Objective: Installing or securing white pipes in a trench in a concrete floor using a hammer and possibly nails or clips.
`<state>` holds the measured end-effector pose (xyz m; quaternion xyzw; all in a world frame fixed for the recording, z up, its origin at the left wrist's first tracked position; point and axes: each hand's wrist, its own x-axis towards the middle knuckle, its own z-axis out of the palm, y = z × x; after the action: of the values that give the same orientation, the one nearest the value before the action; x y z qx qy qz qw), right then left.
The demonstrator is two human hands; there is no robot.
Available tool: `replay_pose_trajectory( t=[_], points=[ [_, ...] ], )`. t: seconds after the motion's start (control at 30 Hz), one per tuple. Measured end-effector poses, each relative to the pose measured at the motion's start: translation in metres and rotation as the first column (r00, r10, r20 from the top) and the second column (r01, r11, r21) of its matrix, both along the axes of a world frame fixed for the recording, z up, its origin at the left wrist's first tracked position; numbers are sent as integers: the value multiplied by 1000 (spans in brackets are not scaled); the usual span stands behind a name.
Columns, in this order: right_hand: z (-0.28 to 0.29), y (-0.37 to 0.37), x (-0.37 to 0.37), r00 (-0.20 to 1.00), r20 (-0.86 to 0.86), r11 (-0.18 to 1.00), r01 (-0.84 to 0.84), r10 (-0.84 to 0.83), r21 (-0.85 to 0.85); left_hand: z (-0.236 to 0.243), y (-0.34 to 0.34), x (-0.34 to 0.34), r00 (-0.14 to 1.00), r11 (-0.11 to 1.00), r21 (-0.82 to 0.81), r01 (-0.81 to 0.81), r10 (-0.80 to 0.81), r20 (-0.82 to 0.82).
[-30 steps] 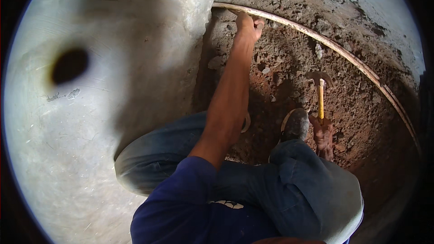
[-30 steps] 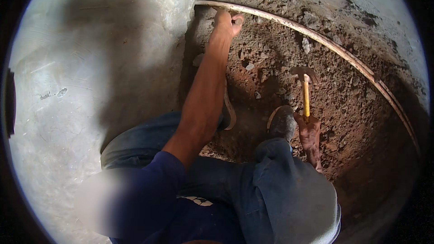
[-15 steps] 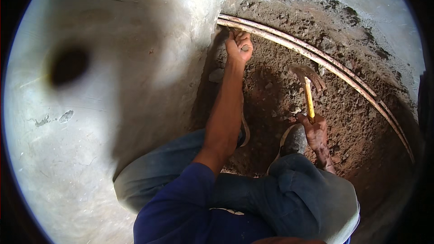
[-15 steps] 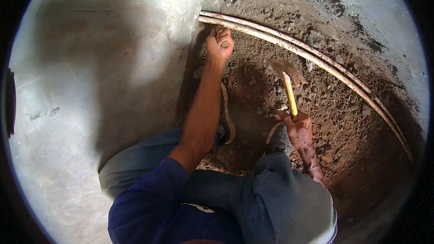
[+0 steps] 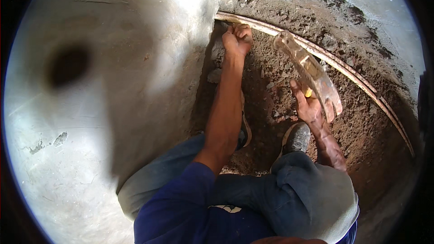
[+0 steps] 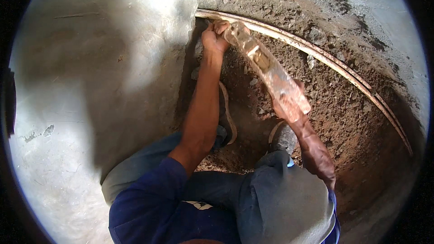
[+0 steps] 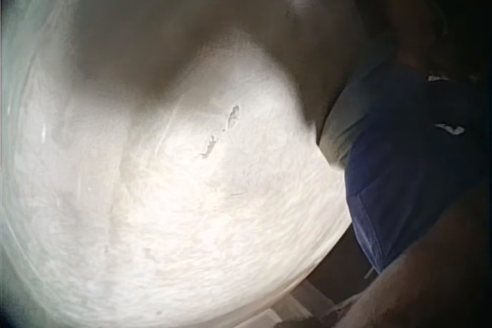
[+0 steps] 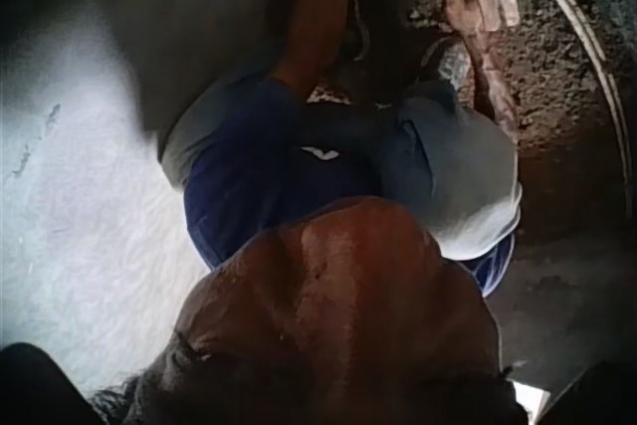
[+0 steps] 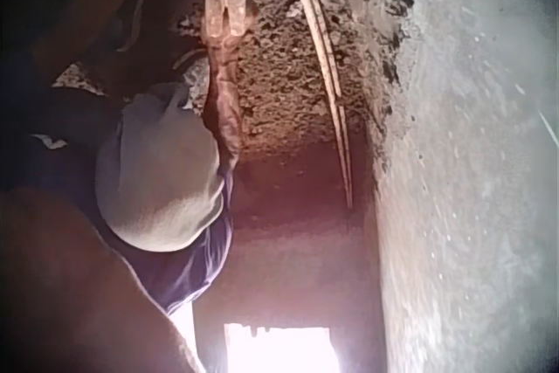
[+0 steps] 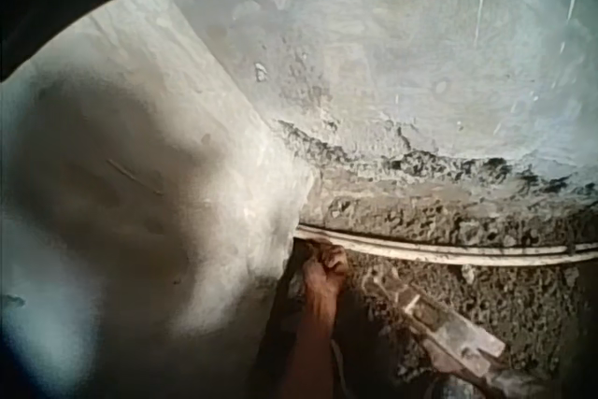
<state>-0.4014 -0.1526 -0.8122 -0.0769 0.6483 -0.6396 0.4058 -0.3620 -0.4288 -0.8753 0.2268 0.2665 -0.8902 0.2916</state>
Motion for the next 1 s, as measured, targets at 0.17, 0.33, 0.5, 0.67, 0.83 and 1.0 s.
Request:
replay_pose_trajectory(
  t=[0.17, 0.33, 0.5, 0.67, 0.83, 1.0],
  points=[
    [-10, -7, -4, 899, -437, 966, -136, 27, -220, 50, 48, 19, 915, 972, -148, 182, -113, 387],
    [12, 9, -2, 953, -301, 1000, 23, -21, 4, 60, 38, -3, 960, 912, -336, 236, -165, 227],
    [5, 11, -2, 948, -312, 996, 84, -67, 41, 13, -11, -52, 892, 998, -64, 4, 25, 452],
    [22, 0, -8, 951, -308, 988, 76, -32, 134, -9, -7, -72, 881, 970, -64, -235, 240, 407],
    [25, -9, -12, 944, -319, 996, 91, -85, 4, -19, -5, -54, 923, 970, -209, -122, 188, 334],
    [24, -24, -8, 948, -303, 995, 100, -93, 8, 5, -6, -55, 966, 973, -190, -134, 171, 192]
  ],
)
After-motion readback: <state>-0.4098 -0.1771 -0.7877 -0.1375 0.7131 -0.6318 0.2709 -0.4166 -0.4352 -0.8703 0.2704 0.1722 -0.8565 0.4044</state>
